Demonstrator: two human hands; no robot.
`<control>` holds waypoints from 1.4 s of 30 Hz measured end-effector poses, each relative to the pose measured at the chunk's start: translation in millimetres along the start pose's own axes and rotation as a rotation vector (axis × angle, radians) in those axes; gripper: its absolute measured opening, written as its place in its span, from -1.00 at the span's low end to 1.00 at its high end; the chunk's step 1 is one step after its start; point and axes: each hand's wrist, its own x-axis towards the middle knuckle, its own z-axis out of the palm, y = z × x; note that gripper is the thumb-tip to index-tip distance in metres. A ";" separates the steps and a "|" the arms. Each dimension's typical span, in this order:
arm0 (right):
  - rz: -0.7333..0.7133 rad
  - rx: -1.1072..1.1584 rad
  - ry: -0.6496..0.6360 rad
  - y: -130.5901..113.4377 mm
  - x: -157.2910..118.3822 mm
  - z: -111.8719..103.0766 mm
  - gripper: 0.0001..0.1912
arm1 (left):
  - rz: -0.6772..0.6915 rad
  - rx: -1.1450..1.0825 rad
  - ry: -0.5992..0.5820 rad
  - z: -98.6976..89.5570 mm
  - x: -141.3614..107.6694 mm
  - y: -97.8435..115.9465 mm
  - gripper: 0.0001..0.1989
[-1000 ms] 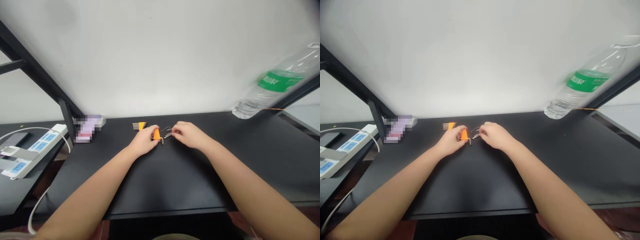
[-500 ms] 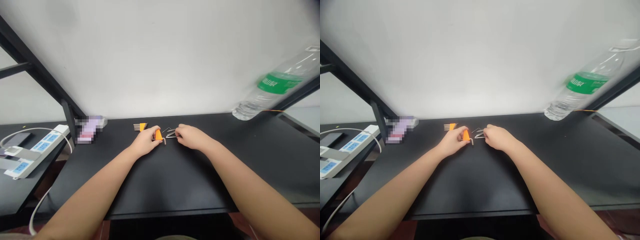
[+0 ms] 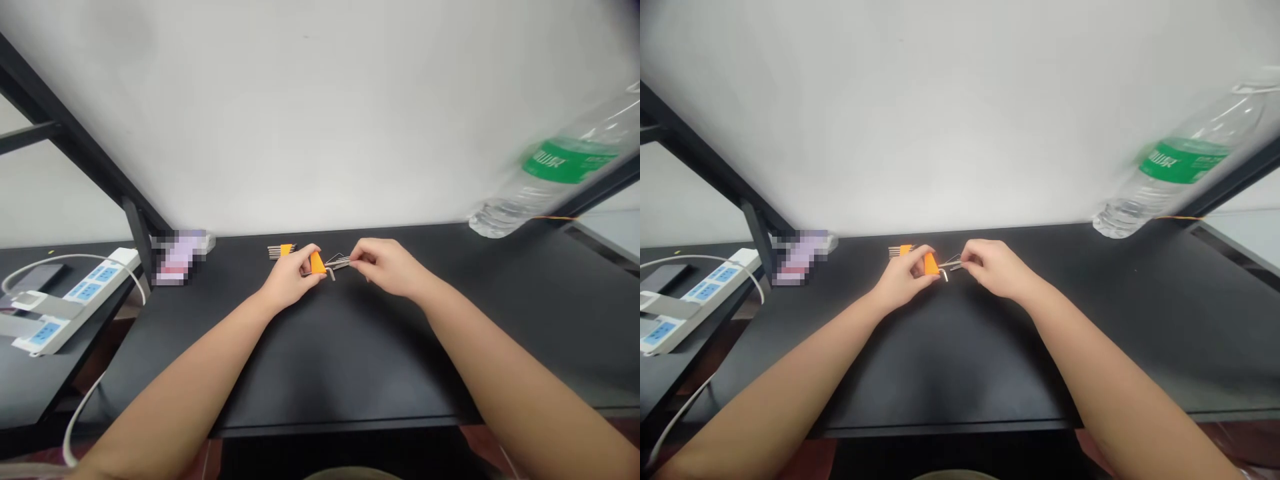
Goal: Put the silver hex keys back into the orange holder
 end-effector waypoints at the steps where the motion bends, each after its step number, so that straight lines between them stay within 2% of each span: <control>1: -0.006 0.022 0.007 -0.3 -0.2 -0.2 -0.89 | -0.001 -0.003 0.003 -0.3 0.1 0.4 -0.58; 10: -0.007 0.117 -0.042 0.0 -0.1 3.2 -0.90 | 0.082 -0.052 -0.002 3.4 -1.9 -0.8 -0.61; 15: 0.035 0.224 -0.011 -5.3 2.0 25.1 -0.92 | 0.103 -0.036 0.001 2.1 -2.2 2.1 -0.58; 17: 0.045 0.306 -0.029 -7.4 2.5 36.2 -0.93 | 0.126 -0.019 -0.038 1.5 -2.8 6.2 -0.65; 20: 0.058 0.433 -0.076 -8.8 3.1 47.5 -0.89 | 0.160 0.002 -0.097 1.1 -4.1 12.5 -0.83; 22: 0.103 0.553 -0.102 -7.7 3.8 48.5 -0.84 | 0.153 -0.009 -0.085 1.2 -4.8 14.4 -0.86; 25: 0.170 0.670 -0.181 -3.9 5.5 41.7 -0.77 | 0.140 -0.065 -0.030 1.8 -5.3 12.8 -0.76; 28: 0.156 0.686 -0.336 -1.4 5.9 33.1 -0.73 | 0.152 -0.161 -0.032 2.9 -5.5 8.9 -0.63; 31: 0.112 0.633 -0.400 -2.8 4.4 30.9 -0.69 | 0.158 -0.204 -0.048 3.9 -5.7 4.1 -0.54; 38: 0.021 0.284 -0.323 -3.9 4.7 33.8 -0.70 | 0.080 -0.237 -0.120 4.6 -3.5 -7.2 -0.44; 40: -0.062 0.106 -0.253 4.6 6.8 25.4 -0.69 | 0.067 -0.182 -0.150 4.4 -2.8 -6.5 -0.44; 42: -0.109 -0.096 -0.128 17.8 8.5 14.2 -0.73 | 0.053 -0.107 -0.177 3.6 -2.7 -3.7 -0.45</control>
